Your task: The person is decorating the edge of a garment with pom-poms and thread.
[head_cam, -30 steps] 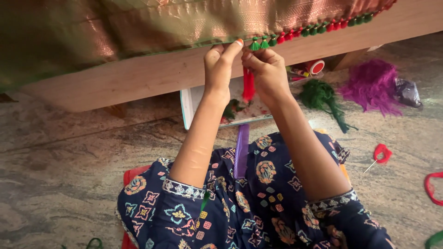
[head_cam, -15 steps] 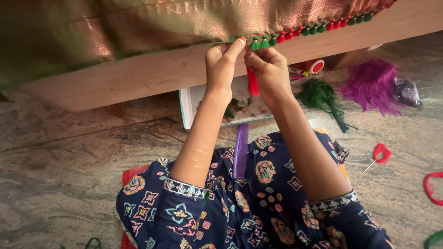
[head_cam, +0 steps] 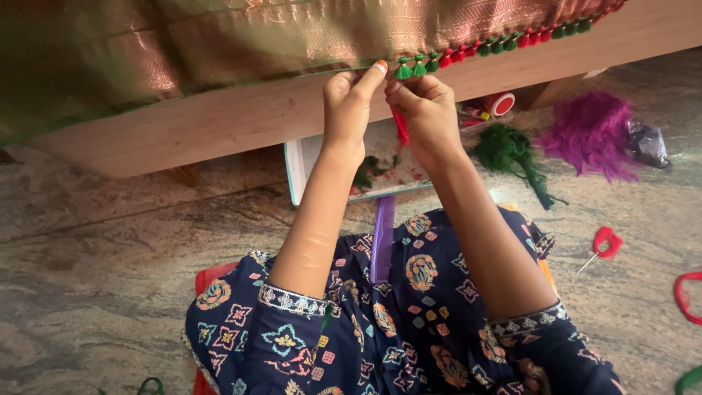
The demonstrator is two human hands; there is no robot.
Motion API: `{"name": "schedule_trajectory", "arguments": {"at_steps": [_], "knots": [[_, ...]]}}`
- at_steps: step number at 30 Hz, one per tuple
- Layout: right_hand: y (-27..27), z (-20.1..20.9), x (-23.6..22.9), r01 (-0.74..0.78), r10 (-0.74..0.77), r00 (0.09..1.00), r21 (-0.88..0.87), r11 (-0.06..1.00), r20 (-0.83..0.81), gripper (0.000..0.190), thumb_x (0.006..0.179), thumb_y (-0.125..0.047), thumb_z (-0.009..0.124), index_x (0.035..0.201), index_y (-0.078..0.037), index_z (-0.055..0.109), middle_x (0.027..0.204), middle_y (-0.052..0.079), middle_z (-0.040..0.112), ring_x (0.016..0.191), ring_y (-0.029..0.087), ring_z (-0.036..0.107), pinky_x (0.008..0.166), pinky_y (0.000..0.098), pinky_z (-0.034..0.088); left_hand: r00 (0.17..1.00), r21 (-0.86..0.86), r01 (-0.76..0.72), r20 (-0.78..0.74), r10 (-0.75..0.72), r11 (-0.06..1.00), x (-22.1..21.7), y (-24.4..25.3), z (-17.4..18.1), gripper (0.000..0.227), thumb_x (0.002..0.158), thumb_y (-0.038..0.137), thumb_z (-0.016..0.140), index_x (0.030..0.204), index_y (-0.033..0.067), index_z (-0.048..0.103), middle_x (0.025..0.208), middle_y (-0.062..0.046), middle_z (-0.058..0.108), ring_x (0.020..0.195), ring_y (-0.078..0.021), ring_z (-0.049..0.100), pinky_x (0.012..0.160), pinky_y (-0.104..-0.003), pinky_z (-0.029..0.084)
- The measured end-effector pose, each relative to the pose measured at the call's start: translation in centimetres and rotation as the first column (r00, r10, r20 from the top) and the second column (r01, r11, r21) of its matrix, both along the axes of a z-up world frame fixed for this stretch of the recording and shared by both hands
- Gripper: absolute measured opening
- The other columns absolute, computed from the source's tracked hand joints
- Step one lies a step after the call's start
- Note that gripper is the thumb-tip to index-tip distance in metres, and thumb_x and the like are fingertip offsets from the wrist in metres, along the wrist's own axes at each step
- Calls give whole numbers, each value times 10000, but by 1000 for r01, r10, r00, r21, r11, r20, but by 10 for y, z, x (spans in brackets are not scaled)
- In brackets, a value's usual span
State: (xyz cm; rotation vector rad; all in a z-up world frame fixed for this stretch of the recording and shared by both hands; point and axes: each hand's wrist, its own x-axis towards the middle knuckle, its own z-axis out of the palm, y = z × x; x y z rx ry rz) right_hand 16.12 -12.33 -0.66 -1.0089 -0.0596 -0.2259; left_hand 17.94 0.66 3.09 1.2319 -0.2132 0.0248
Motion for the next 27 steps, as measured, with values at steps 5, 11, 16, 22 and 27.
{"name": "schedule_trajectory", "arguments": {"at_steps": [5,11,16,22,27], "knots": [[3,3,-3,-4,4,1000,-18,1000,-11,46,944,-26,735,980,1,724,890,45,728,783,96,634,731,235,502,1000,3,27,2,-27,1000,0,4,3,223,927,224,693,877,16,755,880,-36,738,842,-98,630,820,-289,490],[1,8,-4,8,-8,1000,-21,1000,-3,57,956,-33,741,996,7,731,896,45,725,798,96,632,747,241,503,994,29,-76,-76,78,997,5,4,0,249,901,299,729,778,91,673,820,23,601,840,-98,522,830,-332,400],[0,8,-3,-27,27,999,3,1000,18,77,954,-43,741,998,16,720,896,47,723,810,106,650,764,249,521,996,-22,-83,-30,82,996,-2,-1,7,234,858,289,732,703,124,670,777,52,626,835,-67,542,857,-301,404],[1,13,-4,-32,32,999,21,999,4,83,965,-55,741,1005,17,732,892,55,725,796,112,646,753,256,518,996,11,-91,5,90,996,0,-1,2,264,909,268,741,734,87,658,759,40,585,758,-87,508,730,-305,408],[5,17,-9,-36,36,999,25,999,15,87,964,-60,735,1014,11,726,888,56,724,795,120,653,756,261,527,998,-2,-65,-2,65,998,-5,-1,10,219,897,250,705,779,66,728,774,40,641,763,-66,549,736,-278,437]]}}
